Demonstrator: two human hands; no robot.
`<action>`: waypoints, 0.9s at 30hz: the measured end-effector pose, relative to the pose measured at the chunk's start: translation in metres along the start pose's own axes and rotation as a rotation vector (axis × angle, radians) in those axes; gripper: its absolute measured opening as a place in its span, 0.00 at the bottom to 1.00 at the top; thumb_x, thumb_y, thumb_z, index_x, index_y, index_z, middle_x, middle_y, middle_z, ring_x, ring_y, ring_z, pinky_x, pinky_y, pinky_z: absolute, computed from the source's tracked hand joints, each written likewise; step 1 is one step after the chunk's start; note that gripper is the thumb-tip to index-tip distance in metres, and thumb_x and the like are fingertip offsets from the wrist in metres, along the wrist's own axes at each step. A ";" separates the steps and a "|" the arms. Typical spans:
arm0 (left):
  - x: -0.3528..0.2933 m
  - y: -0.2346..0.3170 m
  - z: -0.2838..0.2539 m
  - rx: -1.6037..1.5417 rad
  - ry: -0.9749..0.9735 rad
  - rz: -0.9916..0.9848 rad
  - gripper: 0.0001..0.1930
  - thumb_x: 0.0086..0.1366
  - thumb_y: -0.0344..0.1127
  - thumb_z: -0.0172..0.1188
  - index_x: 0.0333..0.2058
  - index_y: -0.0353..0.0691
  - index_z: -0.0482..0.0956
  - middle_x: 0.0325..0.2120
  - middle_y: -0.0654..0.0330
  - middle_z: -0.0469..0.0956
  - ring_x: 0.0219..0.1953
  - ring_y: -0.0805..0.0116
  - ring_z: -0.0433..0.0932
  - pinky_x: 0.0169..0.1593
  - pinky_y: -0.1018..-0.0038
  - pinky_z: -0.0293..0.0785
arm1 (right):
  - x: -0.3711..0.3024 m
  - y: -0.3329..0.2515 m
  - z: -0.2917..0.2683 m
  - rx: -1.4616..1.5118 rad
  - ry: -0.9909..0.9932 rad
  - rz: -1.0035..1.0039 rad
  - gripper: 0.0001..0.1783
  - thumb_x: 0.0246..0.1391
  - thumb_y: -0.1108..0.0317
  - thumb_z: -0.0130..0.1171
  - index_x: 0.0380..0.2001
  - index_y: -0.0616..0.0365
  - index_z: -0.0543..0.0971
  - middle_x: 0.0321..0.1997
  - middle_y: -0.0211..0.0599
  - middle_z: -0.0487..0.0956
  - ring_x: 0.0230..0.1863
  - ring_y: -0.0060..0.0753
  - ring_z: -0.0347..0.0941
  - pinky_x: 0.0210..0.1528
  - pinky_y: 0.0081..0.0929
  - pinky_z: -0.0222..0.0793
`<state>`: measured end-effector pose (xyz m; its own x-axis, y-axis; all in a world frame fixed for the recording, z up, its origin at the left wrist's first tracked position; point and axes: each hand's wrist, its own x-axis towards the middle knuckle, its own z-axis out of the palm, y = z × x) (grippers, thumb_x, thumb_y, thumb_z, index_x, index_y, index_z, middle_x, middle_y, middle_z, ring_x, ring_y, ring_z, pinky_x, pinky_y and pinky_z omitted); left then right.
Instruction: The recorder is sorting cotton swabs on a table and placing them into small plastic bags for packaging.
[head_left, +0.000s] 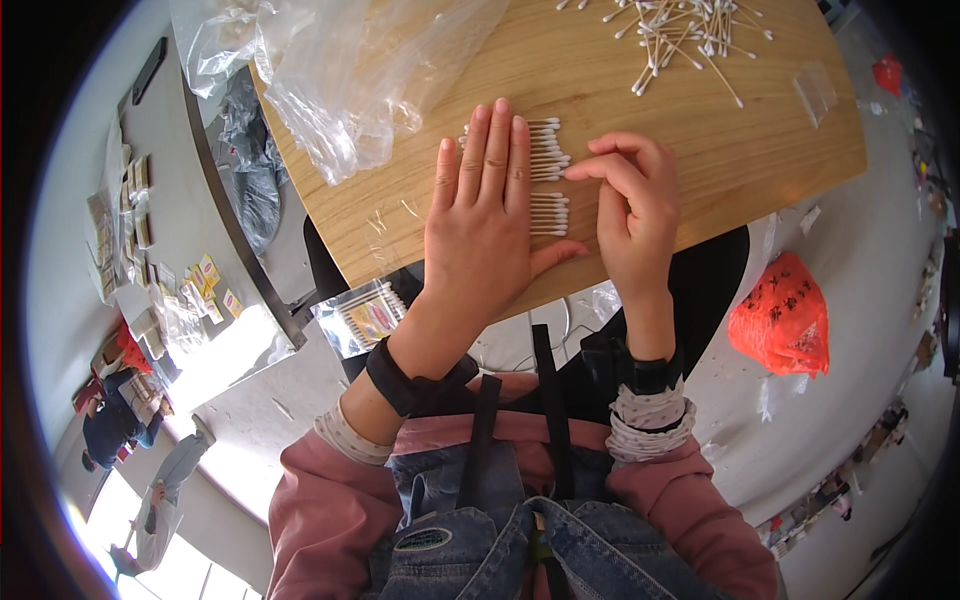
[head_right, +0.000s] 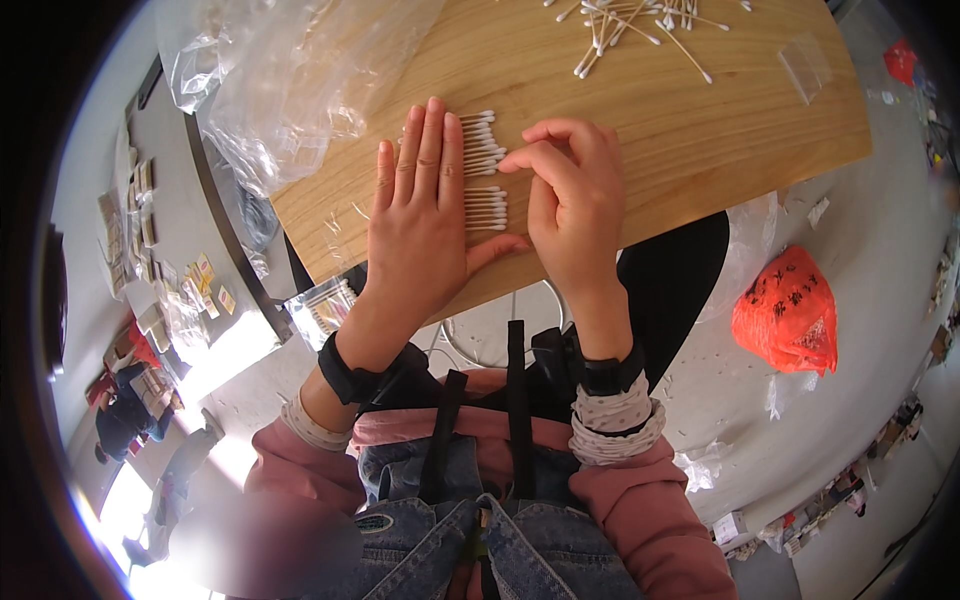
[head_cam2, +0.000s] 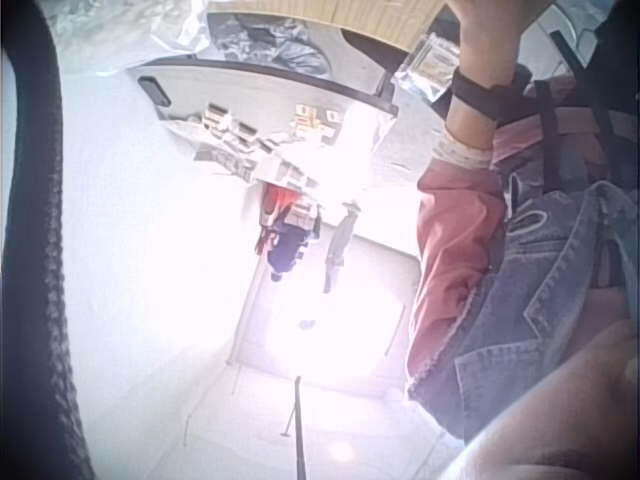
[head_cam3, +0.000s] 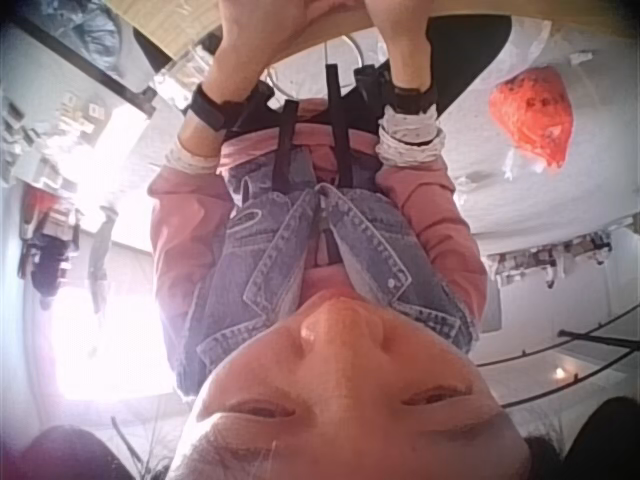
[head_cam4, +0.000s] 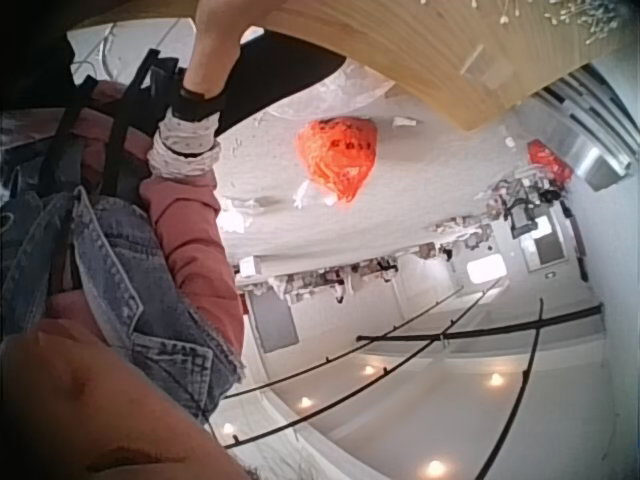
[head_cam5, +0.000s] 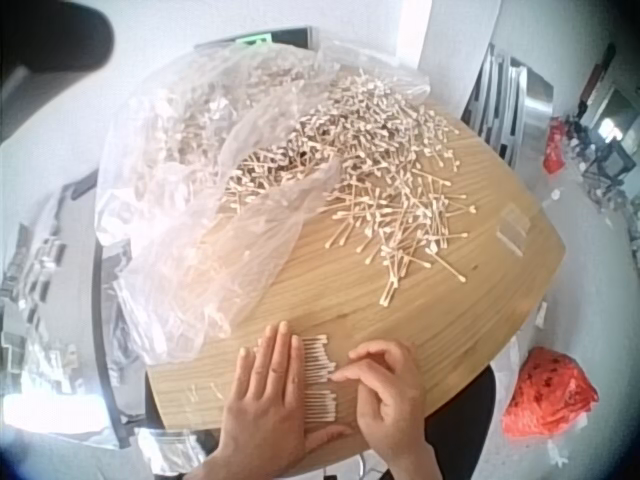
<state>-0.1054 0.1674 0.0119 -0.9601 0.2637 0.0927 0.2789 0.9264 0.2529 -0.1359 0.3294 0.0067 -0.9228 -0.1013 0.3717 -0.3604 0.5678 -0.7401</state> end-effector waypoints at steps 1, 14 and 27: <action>0.000 0.000 0.000 0.000 0.000 0.000 0.61 0.52 0.77 0.54 0.68 0.25 0.57 0.72 0.43 0.52 0.75 0.49 0.48 0.74 0.51 0.45 | 0.000 0.001 0.000 -0.010 -0.009 -0.005 0.15 0.44 0.87 0.54 0.27 0.54 0.83 0.41 0.33 0.76 0.43 0.41 0.70 0.44 0.34 0.68; 0.000 0.000 -0.001 0.004 0.002 0.003 0.61 0.52 0.76 0.55 0.68 0.25 0.57 0.72 0.42 0.52 0.75 0.49 0.48 0.74 0.51 0.45 | 0.001 -0.002 0.000 -0.029 -0.007 0.005 0.18 0.43 0.88 0.55 0.31 0.52 0.84 0.44 0.33 0.76 0.42 0.40 0.69 0.43 0.32 0.68; 0.000 0.000 0.000 0.015 -0.007 -0.001 0.62 0.51 0.77 0.55 0.68 0.25 0.57 0.72 0.42 0.52 0.76 0.49 0.48 0.74 0.51 0.44 | 0.002 -0.003 0.002 -0.034 -0.004 0.006 0.18 0.43 0.87 0.54 0.33 0.52 0.83 0.45 0.34 0.76 0.44 0.40 0.69 0.45 0.33 0.68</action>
<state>-0.1050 0.1677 0.0122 -0.9605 0.2647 0.0858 0.2777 0.9306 0.2384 -0.1370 0.3263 0.0087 -0.9257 -0.1009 0.3646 -0.3497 0.5958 -0.7230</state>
